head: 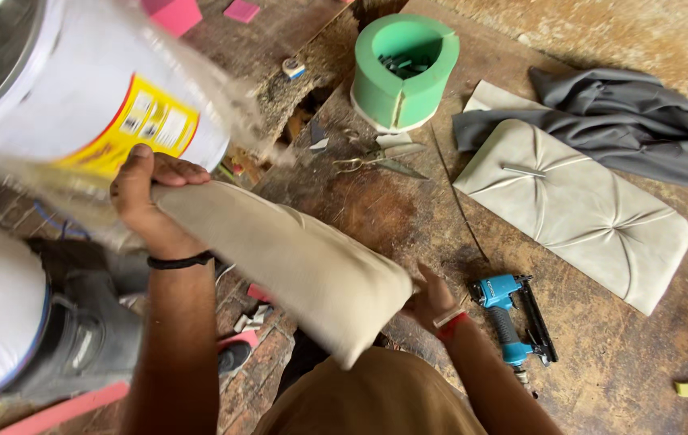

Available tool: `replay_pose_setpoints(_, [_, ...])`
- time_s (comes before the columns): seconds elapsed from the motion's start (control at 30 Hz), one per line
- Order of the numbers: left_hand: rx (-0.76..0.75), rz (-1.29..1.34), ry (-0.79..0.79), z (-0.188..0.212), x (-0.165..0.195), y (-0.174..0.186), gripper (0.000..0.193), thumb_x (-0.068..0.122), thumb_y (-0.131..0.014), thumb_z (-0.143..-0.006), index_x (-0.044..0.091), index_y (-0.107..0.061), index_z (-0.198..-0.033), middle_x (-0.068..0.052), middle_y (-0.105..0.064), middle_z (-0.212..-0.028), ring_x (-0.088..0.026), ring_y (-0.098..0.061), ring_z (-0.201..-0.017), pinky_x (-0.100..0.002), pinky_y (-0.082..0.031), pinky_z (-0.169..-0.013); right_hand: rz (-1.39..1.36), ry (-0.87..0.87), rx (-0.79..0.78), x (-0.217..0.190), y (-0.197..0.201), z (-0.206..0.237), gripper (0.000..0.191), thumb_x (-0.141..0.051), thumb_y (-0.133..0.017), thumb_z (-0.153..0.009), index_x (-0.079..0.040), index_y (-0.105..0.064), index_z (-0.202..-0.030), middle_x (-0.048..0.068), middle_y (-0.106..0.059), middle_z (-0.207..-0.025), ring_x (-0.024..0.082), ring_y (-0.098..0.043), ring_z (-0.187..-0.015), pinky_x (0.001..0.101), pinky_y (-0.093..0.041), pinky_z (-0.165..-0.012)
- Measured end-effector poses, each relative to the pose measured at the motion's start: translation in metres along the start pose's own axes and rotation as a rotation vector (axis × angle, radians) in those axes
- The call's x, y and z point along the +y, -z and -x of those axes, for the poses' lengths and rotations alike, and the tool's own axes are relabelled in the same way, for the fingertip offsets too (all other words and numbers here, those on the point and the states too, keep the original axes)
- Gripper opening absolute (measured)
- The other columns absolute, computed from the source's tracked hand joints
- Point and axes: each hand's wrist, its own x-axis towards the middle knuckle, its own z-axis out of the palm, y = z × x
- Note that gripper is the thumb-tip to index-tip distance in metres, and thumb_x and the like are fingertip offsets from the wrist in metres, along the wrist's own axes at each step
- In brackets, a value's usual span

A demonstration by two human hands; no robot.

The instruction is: The person staples fabric onto a rectangular cushion frame using a pneumatic staple gun, trims excess fabric with scissors, and smooths the surface. They then place a yellow foam pad on the workbench and position a gray fabric piece over it.

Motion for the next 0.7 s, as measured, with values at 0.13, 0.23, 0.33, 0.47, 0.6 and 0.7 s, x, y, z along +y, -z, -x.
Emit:
replay_pose_setpoints(0.13, [-0.363, 0.157, 0.16, 0.009, 0.015, 0.046, 0.048, 0.027, -0.047, -0.114, 0.009, -0.062, -0.072, -0.009, -0.064, -0.072, -0.023, -0.064, -0.077, -0.038, -0.054, -0.092, -0.172, 0.131, -0.109, 0.015, -0.019, -0.012, 0.053, -0.028, -0.053, -0.103, -0.002, -0.049, -0.148, 0.02, -0.065, -0.13, 0.033, -0.065, -0.119, 0.0458, -0.054, -0.104])
replay_pose_setpoints(0.23, [-0.284, 0.083, 0.282, 0.009, -0.007, 0.077, 0.045, 0.034, -0.043, -0.117, 0.009, -0.067, -0.088, -0.011, -0.071, -0.09, -0.024, -0.066, -0.091, -0.041, -0.051, -0.098, -0.221, 0.313, 0.061, -0.003, -0.007, -0.007, 0.054, -0.023, -0.055, -0.099, -0.013, -0.041, -0.151, 0.016, -0.064, -0.132, 0.032, -0.064, -0.12, 0.0482, -0.054, -0.104])
replay_pose_setpoints(0.33, [0.105, -0.165, 0.653, 0.026, -0.044, 0.104, 0.057, 0.053, -0.035, -0.109, 0.007, -0.064, -0.124, -0.014, -0.071, -0.123, -0.025, -0.068, -0.106, -0.044, -0.053, -0.098, -0.26, 0.448, 0.262, -0.027, 0.008, 0.002, 0.07, -0.013, -0.061, -0.095, -0.029, -0.027, -0.155, 0.016, -0.059, -0.135, 0.032, -0.064, -0.115, 0.0488, -0.059, -0.096])
replay_pose_setpoints(0.47, [0.164, -0.363, 1.105, 0.075, -0.082, 0.149, 0.056, 0.05, -0.051, -0.096, 0.01, -0.062, -0.134, -0.01, -0.067, -0.133, -0.023, -0.066, -0.115, -0.042, -0.053, -0.101, 0.085, 0.588, 0.357, -0.025, 0.024, 0.0, 0.084, -0.004, -0.071, -0.094, -0.023, -0.018, -0.156, 0.02, -0.058, -0.131, 0.032, -0.069, -0.096, 0.0438, -0.062, -0.077])
replay_pose_setpoints(0.6, [0.293, -0.841, 1.284, 0.089, -0.121, 0.19, 0.056, 0.035, -0.069, -0.086, 0.012, -0.059, -0.136, -0.01, -0.063, -0.131, -0.029, -0.058, -0.119, -0.048, -0.049, -0.1, 0.312, 0.436, 0.295, 0.008, 0.044, -0.025, 0.068, -0.008, -0.067, -0.092, -0.012, -0.027, -0.148, 0.025, -0.069, -0.1, 0.031, -0.072, -0.073, 0.0426, -0.061, -0.062])
replay_pose_setpoints(0.7, [0.043, -1.119, 1.168, 0.088, -0.142, 0.207, 0.055, 0.028, -0.073, -0.081, 0.009, -0.06, -0.131, -0.011, -0.065, -0.132, -0.03, -0.061, -0.123, -0.047, -0.049, -0.099, 0.44, 0.31, 0.184, 0.038, 0.062, -0.034, 0.046, -0.015, -0.067, -0.095, 0.001, -0.055, -0.136, 0.022, -0.073, -0.089, 0.029, -0.072, -0.07, 0.0408, -0.06, -0.061])
